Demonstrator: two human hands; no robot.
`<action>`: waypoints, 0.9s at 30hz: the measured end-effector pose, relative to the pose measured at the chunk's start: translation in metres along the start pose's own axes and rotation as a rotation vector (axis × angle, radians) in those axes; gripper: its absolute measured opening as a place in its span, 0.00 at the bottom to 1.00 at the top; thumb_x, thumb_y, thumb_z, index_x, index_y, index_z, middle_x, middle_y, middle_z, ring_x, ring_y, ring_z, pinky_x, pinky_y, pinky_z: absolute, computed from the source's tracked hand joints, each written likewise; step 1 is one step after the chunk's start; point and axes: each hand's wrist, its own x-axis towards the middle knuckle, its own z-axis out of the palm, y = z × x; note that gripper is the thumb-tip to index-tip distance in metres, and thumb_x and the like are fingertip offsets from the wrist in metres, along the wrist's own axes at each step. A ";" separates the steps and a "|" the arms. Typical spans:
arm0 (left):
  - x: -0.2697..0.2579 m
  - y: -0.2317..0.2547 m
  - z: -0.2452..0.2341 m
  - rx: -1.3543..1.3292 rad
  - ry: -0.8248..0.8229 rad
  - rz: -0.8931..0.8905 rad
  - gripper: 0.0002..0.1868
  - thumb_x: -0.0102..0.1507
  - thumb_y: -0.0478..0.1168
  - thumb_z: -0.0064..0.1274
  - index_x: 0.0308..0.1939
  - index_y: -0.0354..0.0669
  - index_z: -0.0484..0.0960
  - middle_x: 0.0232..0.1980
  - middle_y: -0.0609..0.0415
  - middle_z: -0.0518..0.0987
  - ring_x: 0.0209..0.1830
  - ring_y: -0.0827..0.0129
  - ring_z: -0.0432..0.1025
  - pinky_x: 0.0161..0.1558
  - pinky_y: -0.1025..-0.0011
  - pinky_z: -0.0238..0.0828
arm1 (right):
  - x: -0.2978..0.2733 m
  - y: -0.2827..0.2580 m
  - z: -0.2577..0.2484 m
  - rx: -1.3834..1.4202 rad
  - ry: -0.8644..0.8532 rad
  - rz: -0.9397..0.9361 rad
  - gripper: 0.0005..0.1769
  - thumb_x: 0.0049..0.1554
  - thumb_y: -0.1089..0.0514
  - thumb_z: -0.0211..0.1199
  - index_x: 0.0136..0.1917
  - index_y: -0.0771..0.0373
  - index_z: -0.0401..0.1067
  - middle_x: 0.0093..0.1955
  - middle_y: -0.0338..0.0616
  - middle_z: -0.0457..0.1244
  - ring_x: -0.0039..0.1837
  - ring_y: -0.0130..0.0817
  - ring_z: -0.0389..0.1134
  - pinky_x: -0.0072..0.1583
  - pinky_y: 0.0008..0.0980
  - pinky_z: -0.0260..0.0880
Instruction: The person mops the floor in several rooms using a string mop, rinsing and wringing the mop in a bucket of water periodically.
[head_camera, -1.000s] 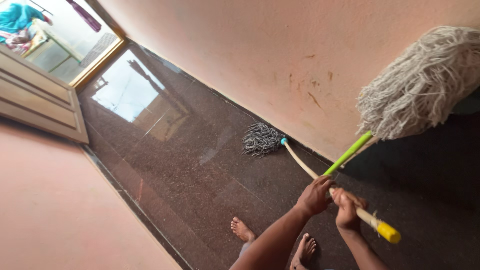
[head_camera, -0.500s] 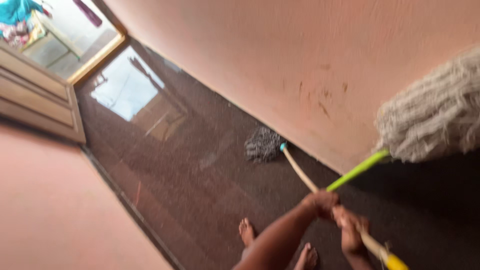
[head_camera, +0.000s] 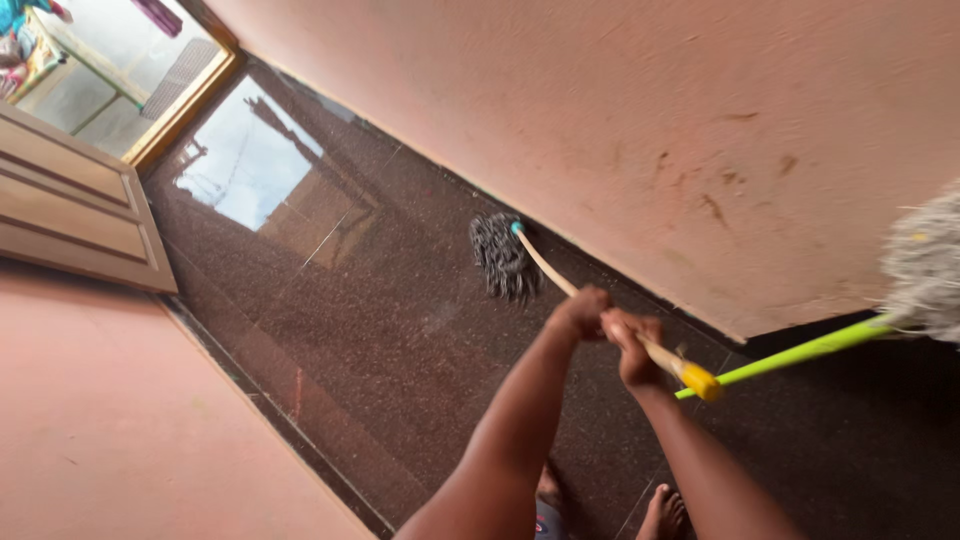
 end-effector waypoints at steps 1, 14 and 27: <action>-0.005 -0.018 -0.004 0.005 0.082 -0.004 0.11 0.52 0.52 0.63 0.28 0.52 0.85 0.33 0.54 0.85 0.34 0.61 0.79 0.43 0.63 0.76 | 0.013 0.006 0.013 -0.006 -0.021 -0.008 0.19 0.58 0.58 0.52 0.28 0.67 0.56 0.28 0.36 0.50 0.35 0.25 0.50 0.43 0.28 0.57; -0.112 0.040 -0.009 -0.327 0.169 -0.287 0.12 0.58 0.44 0.59 0.20 0.50 0.82 0.23 0.57 0.82 0.21 0.70 0.75 0.40 0.65 0.74 | -0.053 -0.013 0.058 0.037 -0.097 0.008 0.15 0.55 0.64 0.47 0.27 0.65 0.53 0.28 0.40 0.50 0.36 0.27 0.51 0.47 0.32 0.60; -0.324 0.086 0.049 -0.577 0.378 -0.701 0.03 0.52 0.37 0.61 0.25 0.53 0.86 0.30 0.53 0.85 0.31 0.60 0.81 0.41 0.63 0.79 | -0.173 -0.036 0.142 0.075 -0.542 0.077 0.14 0.54 0.61 0.56 0.29 0.71 0.64 0.29 0.39 0.59 0.36 0.24 0.59 0.41 0.28 0.62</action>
